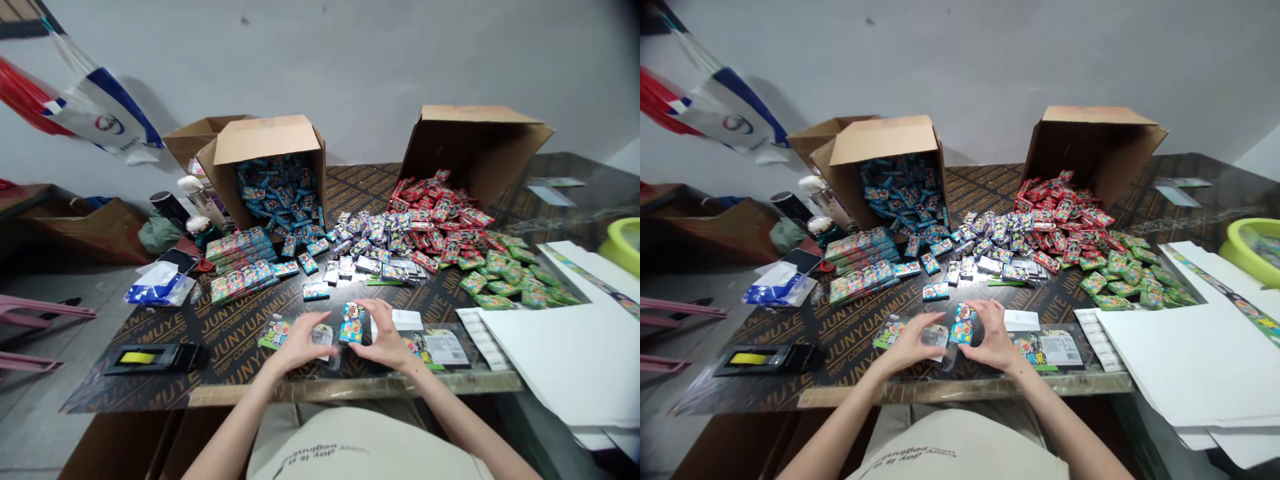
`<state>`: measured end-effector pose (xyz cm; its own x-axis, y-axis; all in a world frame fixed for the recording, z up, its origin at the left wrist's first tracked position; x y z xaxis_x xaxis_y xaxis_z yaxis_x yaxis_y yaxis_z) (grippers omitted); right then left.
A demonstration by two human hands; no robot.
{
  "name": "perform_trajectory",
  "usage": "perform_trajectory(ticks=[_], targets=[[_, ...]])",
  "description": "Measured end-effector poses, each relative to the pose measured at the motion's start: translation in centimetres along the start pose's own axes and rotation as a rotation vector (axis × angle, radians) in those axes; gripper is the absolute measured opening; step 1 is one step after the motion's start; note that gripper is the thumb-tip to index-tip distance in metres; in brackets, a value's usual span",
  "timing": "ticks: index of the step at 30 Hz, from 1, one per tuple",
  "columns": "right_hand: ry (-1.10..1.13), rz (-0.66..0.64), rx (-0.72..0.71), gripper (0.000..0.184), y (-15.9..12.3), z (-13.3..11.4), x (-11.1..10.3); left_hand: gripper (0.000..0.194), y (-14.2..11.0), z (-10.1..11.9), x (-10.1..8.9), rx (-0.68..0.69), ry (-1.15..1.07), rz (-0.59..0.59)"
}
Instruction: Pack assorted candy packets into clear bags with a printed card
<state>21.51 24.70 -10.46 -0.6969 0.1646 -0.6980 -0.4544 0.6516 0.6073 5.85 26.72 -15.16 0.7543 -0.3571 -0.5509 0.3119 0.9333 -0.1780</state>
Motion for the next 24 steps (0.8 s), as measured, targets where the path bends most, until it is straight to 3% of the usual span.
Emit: perform_trajectory(ticks=[3, 5, 12, 16, 24], targets=[[-0.054, -0.047, 0.010, 0.075, -1.4, 1.3, 0.0, 0.094, -0.7, -1.9, 0.2, 0.114, 0.511, -0.023], [-0.074, -0.077, 0.020, 0.076, -2.1, 1.8, 0.0, 0.095, -0.8, -3.0, 0.4, 0.131, 0.615, -0.004], [-0.078, -0.172, -0.026, 0.067, -1.9, 0.0, 0.3, 0.097, -1.1, -0.8, -0.3, 0.209, 0.498, 0.255], [0.035, -0.236, -0.084, 0.069, -1.4, -0.7, 1.0, 0.097, -1.1, 0.2, 0.0, 0.250, 0.478, 0.243], [0.135, -0.203, -0.063, 0.071, -0.8, 0.5, 1.0, 0.088, -1.0, 0.1, -0.4, 0.226, 0.387, 0.209]])
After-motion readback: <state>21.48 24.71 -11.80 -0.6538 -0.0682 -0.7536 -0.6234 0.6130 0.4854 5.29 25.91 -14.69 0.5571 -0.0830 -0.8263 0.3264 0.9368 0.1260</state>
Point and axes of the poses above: each hand's wrist, its own y-axis towards the middle knuckle, its own x-axis out of the palm, z = x × y, the point moved 9 cm from there along y, towards the middle knuckle, and after that the axes turned 14 degrees about -x, right-handed, at the moved point
